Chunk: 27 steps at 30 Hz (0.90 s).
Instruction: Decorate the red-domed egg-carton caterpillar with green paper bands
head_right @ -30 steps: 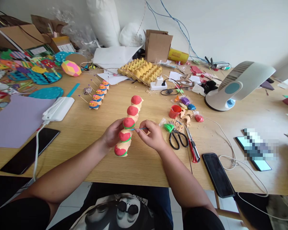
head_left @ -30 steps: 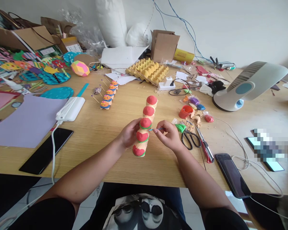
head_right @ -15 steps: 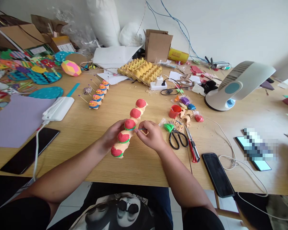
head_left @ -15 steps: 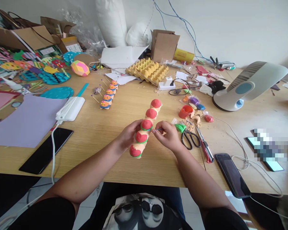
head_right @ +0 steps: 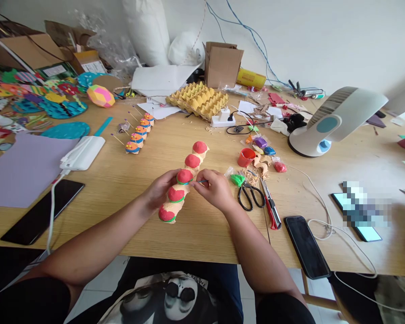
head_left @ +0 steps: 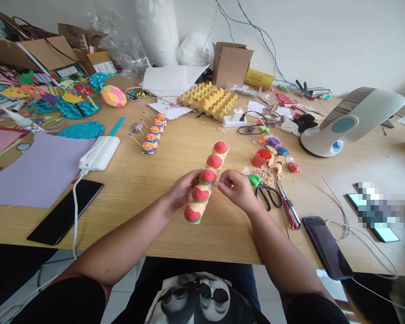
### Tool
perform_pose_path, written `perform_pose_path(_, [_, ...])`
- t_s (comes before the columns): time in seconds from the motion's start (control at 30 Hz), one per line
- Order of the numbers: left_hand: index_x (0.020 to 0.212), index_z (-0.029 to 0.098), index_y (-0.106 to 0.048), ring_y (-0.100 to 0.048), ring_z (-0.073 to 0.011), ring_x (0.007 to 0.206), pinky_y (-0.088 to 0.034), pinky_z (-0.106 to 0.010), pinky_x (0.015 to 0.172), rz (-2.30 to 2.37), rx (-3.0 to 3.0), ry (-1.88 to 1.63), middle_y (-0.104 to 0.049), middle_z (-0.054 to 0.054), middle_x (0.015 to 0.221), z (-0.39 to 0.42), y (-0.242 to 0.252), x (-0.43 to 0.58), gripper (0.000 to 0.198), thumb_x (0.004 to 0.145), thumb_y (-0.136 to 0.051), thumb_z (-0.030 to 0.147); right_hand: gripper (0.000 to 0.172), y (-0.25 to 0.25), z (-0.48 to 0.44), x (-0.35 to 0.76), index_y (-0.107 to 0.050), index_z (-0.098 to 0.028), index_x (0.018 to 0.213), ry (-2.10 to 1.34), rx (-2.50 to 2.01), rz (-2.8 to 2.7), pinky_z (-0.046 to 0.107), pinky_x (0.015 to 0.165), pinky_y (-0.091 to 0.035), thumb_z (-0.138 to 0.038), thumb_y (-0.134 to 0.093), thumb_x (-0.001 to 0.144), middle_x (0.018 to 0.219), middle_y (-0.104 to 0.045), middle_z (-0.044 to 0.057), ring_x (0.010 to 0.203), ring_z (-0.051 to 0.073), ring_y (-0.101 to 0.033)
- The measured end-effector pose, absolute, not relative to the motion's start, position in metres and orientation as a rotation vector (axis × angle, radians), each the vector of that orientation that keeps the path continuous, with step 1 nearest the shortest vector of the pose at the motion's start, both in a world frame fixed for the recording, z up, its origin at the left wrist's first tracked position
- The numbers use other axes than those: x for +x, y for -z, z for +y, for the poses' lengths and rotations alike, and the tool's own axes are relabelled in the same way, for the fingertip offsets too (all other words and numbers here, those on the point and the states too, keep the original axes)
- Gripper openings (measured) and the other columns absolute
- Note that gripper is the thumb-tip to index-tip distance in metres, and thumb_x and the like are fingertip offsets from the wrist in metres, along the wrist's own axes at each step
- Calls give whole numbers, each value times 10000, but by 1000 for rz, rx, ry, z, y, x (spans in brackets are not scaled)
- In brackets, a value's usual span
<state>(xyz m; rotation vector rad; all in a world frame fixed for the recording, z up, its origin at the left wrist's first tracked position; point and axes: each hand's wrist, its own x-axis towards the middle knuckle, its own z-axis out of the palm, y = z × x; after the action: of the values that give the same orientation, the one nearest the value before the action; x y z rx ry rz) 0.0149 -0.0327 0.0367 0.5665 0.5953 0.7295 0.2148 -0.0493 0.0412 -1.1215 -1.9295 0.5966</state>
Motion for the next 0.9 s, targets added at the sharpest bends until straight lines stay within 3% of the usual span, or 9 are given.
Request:
perform_pose_path(0.3, [691,197,-631,-475,-124,426,-328,-275,472,695,551,-660,-582,-22,553,-32,-39,8,342,885,-606,478,292,-42,-50,215,-545,-208,759,-826,-1030,-1793,238,503,-329,-408,-717,883,655,-503,-36,547,94,-405])
perform_pose_path(0.9, [665,200,-611,-424,-125,410,-343,-303,472,650,597,-612,-524,-20,519,-32,-38,7,338,869,-618,469,336,-39,-48,217,-571,-208,767,-868,-1103,-1818,251,533,-353,-486,-732,864,657,-531,-23,584,113,-436])
